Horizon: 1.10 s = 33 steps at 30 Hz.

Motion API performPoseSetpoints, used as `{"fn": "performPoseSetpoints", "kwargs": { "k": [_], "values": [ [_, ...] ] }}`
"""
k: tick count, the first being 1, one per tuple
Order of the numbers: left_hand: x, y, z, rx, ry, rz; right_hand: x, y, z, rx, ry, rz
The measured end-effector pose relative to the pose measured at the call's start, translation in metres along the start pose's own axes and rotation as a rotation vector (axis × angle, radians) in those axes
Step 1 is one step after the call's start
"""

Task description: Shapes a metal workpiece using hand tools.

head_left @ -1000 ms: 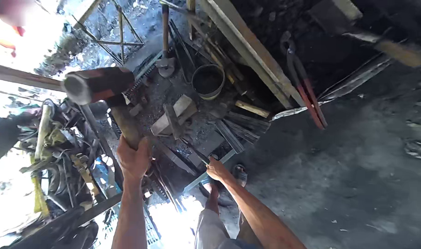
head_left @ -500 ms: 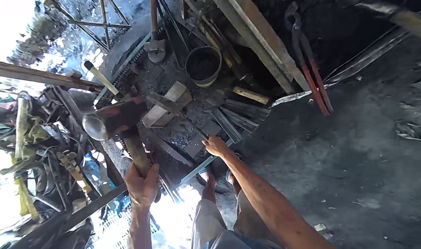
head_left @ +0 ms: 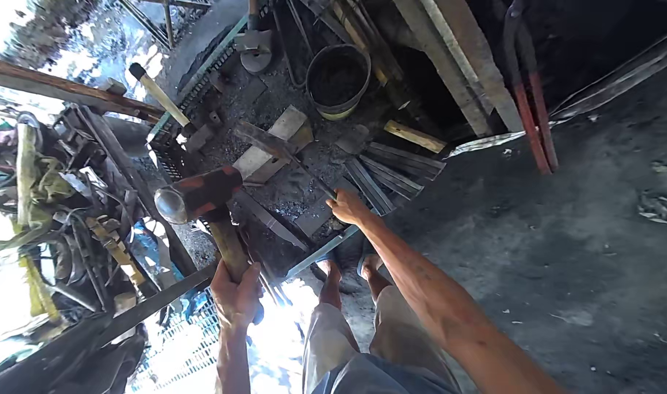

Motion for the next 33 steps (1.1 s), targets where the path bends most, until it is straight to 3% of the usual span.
{"fn": "performPoseSetpoints", "kwargs": {
  "k": [10, 14, 19, 24, 28, 30, 32, 33],
  "values": [
    [-0.018, 0.0, -0.027, -0.016, 0.096, -0.003, -0.014, 0.03, -0.01, -0.153, 0.0, 0.002],
    [-0.013, 0.002, -0.008, 0.034, 0.042, 0.016, -0.028, -0.004, 0.0, -0.103, -0.001, -0.049],
    [0.002, 0.015, 0.075, 0.105, -0.253, 0.007, -0.046, -0.027, 0.017, -0.078, -0.034, -0.129],
    [0.024, 0.046, 0.205, 0.093, -0.707, 0.021, -0.048, -0.031, 0.025, -0.055, -0.065, -0.15],
    [0.066, 0.058, 0.303, 0.068, -0.878, -0.112, -0.047, -0.023, 0.026, -0.057, -0.083, -0.145],
    [0.091, 0.048, 0.295, 0.094, -0.927, -0.086, -0.046, -0.024, 0.027, -0.065, -0.087, -0.151],
    [0.11, 0.018, 0.217, 0.218, -0.877, 0.077, -0.042, -0.025, 0.028, -0.061, -0.094, -0.157],
    [0.121, -0.003, 0.159, 0.343, -0.732, 0.16, -0.042, -0.026, 0.03, -0.059, -0.095, -0.159]
  ]
}}
Point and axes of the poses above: each hand's wrist, its own x-axis towards the middle knuckle, its own y-axis out of the back of the hand, z = x × y, the point moved 2 cm from there along x, towards the middle knuckle, and after that the axes turned 14 degrees about -z, right-handed, at the moved point
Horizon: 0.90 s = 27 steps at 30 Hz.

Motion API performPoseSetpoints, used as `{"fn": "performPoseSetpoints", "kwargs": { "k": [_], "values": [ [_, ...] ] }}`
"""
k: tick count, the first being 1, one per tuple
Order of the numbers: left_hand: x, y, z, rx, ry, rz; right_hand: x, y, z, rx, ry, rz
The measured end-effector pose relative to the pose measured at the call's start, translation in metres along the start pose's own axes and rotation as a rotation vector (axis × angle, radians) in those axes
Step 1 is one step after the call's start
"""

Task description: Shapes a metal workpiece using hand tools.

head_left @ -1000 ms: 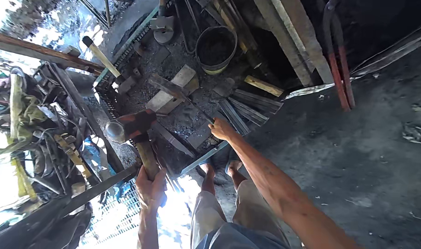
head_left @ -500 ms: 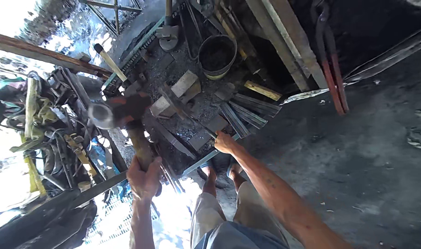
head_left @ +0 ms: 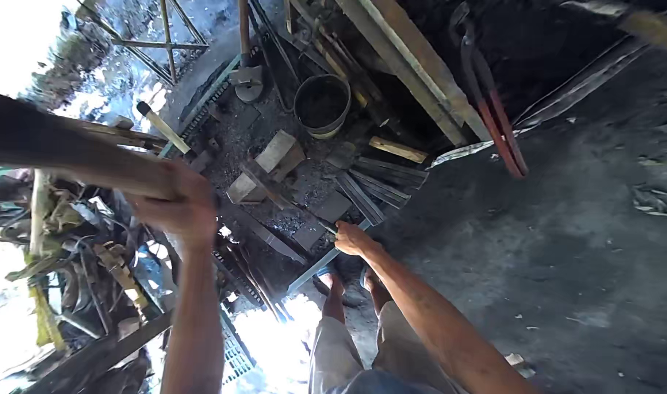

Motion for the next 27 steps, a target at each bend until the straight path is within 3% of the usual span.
{"fn": "performPoseSetpoints", "kwargs": {
  "k": [1, 3, 5, 8, 10, 14, 16, 18, 20, 23, 25, 27],
  "values": [
    [-0.037, -0.034, -0.044, 0.154, 0.211, -0.069, 0.0, -0.002, 0.002, -0.002, 0.001, 0.0],
    [-0.077, -0.076, -0.116, 0.265, 0.647, -0.396, 0.001, 0.002, 0.003, 0.0, 0.011, 0.014],
    [-0.069, -0.068, -0.13, 0.208, 0.875, -0.51, -0.001, -0.002, 0.003, 0.022, 0.02, -0.001],
    [-0.031, -0.005, -0.077, 0.077, 0.776, -0.294, -0.005, -0.004, -0.004, 0.052, 0.01, -0.023],
    [-0.007, 0.031, -0.036, -0.059, 0.551, -0.127, -0.002, 0.007, -0.004, 0.042, 0.005, 0.01],
    [0.033, 0.099, 0.044, -0.218, 0.077, -0.003, -0.005, -0.004, -0.004, 0.001, 0.001, 0.007],
    [0.061, 0.109, 0.062, -0.227, -0.086, 0.074, -0.008, -0.012, -0.008, 0.02, -0.013, 0.01],
    [0.062, 0.087, 0.049, -0.141, -0.131, 0.166, -0.007, -0.017, -0.01, 0.038, -0.025, 0.003],
    [0.011, 0.027, -0.009, 0.108, 0.067, 0.155, -0.008, -0.018, -0.01, 0.047, -0.034, 0.002],
    [-0.074, -0.052, -0.122, 0.275, 0.761, -0.346, -0.013, -0.011, -0.015, 0.026, -0.034, -0.002],
    [-0.073, -0.043, -0.137, 0.167, 0.965, -0.482, -0.019, -0.014, -0.015, 0.023, -0.04, -0.015],
    [-0.039, 0.003, -0.099, 0.042, 0.852, -0.303, -0.022, -0.012, -0.018, 0.035, -0.039, -0.002]
  ]
}}
Point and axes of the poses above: each hand's wrist, its own x-axis towards the middle knuckle, its own y-axis out of the back of the hand, z = x × y, the point moved 2 cm from there along x, towards the middle knuckle, and after that the axes turned 14 degrees about -z, right-handed, at the moved point
